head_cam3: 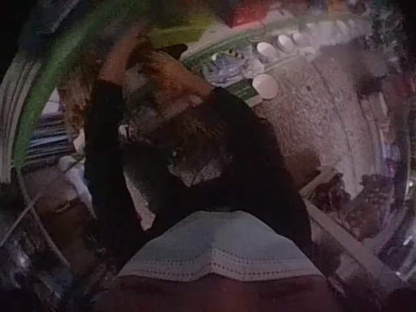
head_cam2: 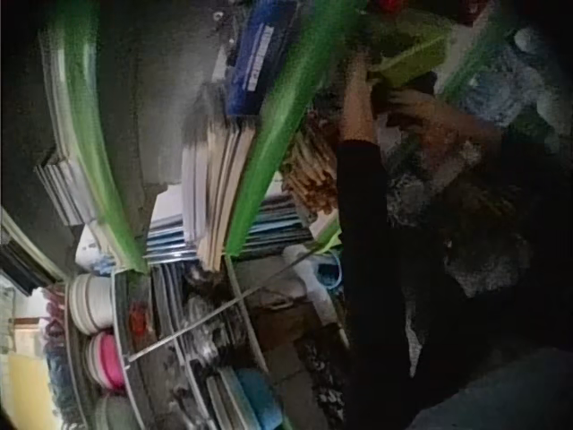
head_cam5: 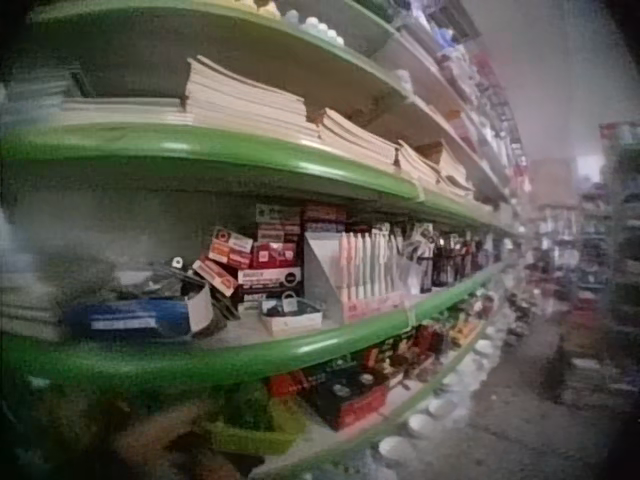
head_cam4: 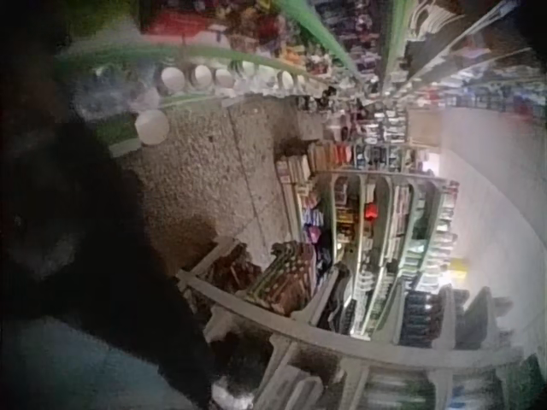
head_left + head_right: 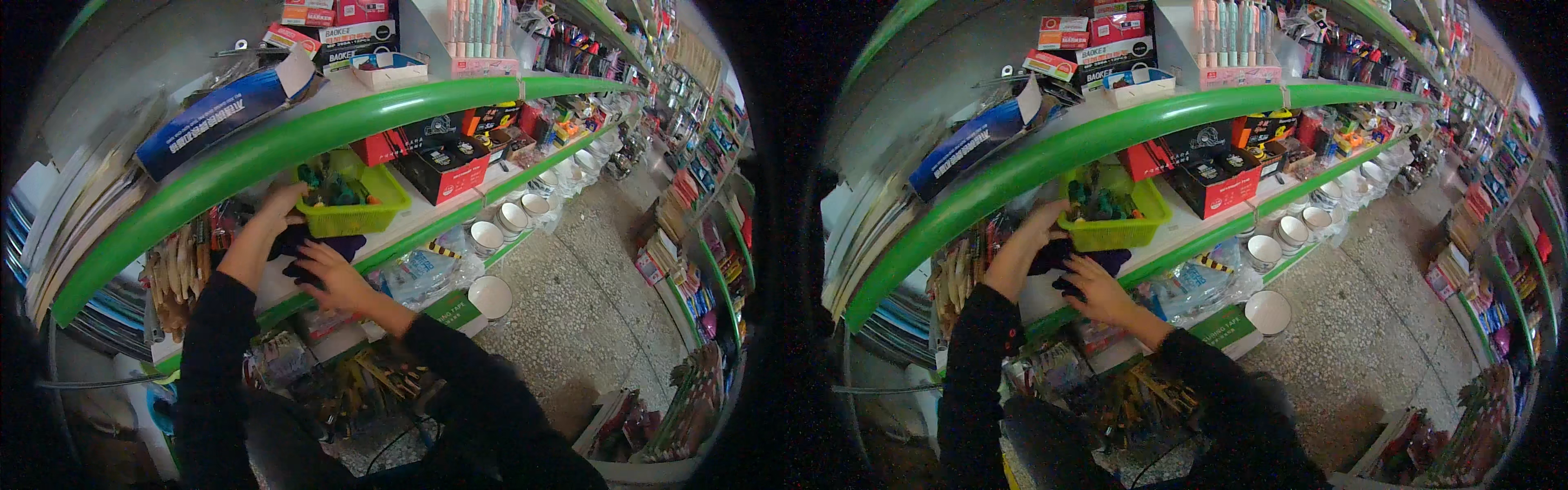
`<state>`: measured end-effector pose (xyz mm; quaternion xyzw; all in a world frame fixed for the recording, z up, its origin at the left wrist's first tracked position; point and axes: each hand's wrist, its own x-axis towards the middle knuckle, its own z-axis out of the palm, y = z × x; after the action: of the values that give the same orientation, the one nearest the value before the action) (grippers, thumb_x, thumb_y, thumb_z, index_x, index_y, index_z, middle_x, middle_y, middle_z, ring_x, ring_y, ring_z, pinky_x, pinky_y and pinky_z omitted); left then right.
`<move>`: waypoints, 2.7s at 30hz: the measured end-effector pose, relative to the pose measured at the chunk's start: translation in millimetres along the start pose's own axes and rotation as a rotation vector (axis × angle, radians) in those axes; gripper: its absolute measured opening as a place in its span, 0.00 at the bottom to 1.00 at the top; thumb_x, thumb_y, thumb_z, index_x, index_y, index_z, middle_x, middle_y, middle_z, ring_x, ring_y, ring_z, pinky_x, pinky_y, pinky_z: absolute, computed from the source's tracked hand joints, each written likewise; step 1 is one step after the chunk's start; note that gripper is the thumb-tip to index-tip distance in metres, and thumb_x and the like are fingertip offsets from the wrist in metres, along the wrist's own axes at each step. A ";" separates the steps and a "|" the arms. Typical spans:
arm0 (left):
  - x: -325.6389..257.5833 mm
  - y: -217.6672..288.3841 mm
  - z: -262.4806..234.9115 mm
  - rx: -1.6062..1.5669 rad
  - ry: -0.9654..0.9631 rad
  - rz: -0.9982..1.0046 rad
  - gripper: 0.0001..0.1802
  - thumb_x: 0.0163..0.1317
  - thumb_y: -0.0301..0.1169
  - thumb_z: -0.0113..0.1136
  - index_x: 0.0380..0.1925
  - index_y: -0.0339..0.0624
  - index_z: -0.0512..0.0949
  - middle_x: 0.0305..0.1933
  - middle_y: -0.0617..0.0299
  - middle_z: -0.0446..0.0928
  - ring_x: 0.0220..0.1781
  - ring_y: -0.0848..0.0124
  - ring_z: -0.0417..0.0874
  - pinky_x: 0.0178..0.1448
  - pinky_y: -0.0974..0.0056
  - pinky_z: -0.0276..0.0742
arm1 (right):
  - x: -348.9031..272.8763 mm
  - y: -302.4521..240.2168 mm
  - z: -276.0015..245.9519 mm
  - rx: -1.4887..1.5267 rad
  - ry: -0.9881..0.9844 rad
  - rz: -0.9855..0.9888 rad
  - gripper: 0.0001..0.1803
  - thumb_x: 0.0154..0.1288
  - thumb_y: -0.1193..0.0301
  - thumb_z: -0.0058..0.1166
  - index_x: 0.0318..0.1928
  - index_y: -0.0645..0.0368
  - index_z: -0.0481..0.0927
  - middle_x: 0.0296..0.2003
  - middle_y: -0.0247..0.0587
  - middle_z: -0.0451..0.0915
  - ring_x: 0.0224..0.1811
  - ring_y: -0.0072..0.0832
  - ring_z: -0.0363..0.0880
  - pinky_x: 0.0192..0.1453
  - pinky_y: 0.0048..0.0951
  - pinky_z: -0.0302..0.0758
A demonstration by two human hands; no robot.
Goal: The person sits on the floor in a hardware store aisle and organizes tools. They wipe a green plastic bin with a purple cloth, then place various tools including screwdrivers, pliers, and wrenches into the bin. The person also wipes the shelf and places packaged tools on it.
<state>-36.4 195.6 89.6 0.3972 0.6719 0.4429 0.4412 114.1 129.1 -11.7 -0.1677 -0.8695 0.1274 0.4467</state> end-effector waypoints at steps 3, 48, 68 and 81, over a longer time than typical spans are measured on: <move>-38.2 7.1 -9.4 0.079 -0.030 0.008 0.14 0.54 0.36 0.54 0.38 0.42 0.73 0.38 0.59 0.73 0.40 0.65 0.76 0.38 0.59 0.77 | -41.8 -8.9 -34.5 0.626 0.039 0.810 0.23 0.57 0.63 0.51 0.52 0.60 0.69 0.49 0.45 0.71 0.56 0.40 0.68 0.57 0.40 0.66; -132.3 -262.7 205.6 0.246 -0.339 -0.069 0.43 0.55 0.35 0.59 0.65 0.43 0.45 0.65 0.43 0.52 0.62 0.51 0.62 0.61 0.54 0.63 | -351.8 12.1 -40.6 0.545 0.387 1.686 0.29 0.56 0.72 0.53 0.57 0.61 0.58 0.49 0.44 0.66 0.49 0.37 0.67 0.49 0.39 0.64; -135.1 -134.3 4.3 0.865 0.422 0.853 0.27 0.50 0.31 0.56 0.50 0.33 0.63 0.56 0.42 0.63 0.61 0.51 0.62 0.67 0.53 0.51 | 53.4 15.2 39.3 -0.597 -0.296 0.341 0.24 0.59 0.51 0.46 0.55 0.39 0.69 0.58 0.39 0.64 0.63 0.41 0.56 0.58 0.60 0.55; -92.8 -145.7 21.5 1.097 0.496 0.922 0.22 0.51 0.47 0.56 0.34 0.39 0.70 0.38 0.54 0.71 0.41 0.60 0.75 0.45 0.62 0.74 | 61.0 156.1 -36.9 -1.111 -0.205 0.532 0.23 0.56 0.52 0.49 0.52 0.41 0.72 0.49 0.38 0.70 0.53 0.41 0.65 0.49 0.49 0.66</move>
<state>-9.6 72.5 -30.5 0.6893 0.6412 0.2610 -0.2136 138.9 298.8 -3.9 -0.5727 -0.7729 -0.2215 0.1601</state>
